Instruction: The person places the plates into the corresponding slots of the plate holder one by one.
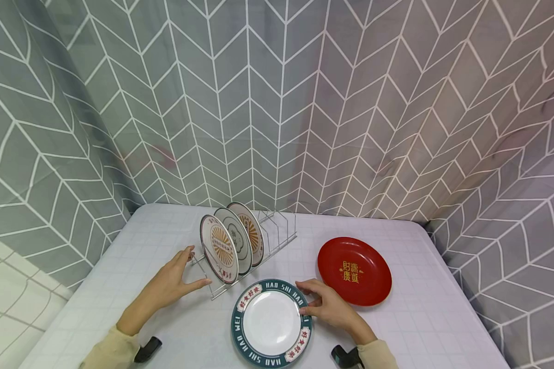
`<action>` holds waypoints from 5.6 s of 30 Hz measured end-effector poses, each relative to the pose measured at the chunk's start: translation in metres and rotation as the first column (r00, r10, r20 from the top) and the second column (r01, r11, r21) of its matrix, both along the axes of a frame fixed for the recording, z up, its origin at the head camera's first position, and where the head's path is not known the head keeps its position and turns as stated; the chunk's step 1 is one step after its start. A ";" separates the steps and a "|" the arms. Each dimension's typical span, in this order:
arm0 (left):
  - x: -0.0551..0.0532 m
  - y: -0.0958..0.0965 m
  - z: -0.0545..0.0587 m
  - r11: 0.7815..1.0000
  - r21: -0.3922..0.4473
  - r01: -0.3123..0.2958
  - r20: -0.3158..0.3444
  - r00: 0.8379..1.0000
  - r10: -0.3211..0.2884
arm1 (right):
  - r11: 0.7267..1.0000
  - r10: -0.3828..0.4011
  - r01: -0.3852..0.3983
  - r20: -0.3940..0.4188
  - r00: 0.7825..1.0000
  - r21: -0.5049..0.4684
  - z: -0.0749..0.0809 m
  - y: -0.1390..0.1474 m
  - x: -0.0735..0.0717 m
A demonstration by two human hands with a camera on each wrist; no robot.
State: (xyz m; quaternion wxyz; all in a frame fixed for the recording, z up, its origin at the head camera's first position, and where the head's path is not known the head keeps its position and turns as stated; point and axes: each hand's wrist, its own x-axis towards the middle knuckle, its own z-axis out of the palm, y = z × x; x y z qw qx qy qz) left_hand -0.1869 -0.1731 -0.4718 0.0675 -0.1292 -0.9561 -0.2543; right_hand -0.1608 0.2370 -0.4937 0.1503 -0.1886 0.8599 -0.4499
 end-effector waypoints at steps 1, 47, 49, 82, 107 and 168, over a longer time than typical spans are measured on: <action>0.000 0.000 0.000 1.000 0.000 0.001 -0.005 1.000 -0.001 | 1.000 0.003 -0.003 -0.005 1.000 0.006 0.000 0.000 0.000; 0.000 0.001 0.000 1.000 -0.007 -0.017 0.014 1.000 0.017 | 1.000 0.022 -0.022 0.019 1.000 -0.009 0.000 0.000 -0.008; 0.000 0.000 0.000 1.000 -0.006 -0.018 0.015 1.000 0.018 | 1.000 0.023 -0.023 0.021 1.000 -0.009 0.002 0.000 -0.008; -0.002 0.000 0.001 1.000 -0.010 -0.002 0.012 1.000 0.002 | 0.978 -0.170 0.181 0.105 0.980 -0.100 0.035 0.011 -0.005; -0.002 0.001 0.002 1.000 -0.014 -0.010 0.021 1.000 0.010 | 0.924 -0.308 0.276 -0.087 0.947 -0.264 0.061 0.017 0.003; -0.002 0.001 -0.001 1.000 -0.006 -0.004 0.012 1.000 0.004 | 0.851 -0.464 0.381 -0.177 0.868 -0.361 0.142 -0.038 -0.068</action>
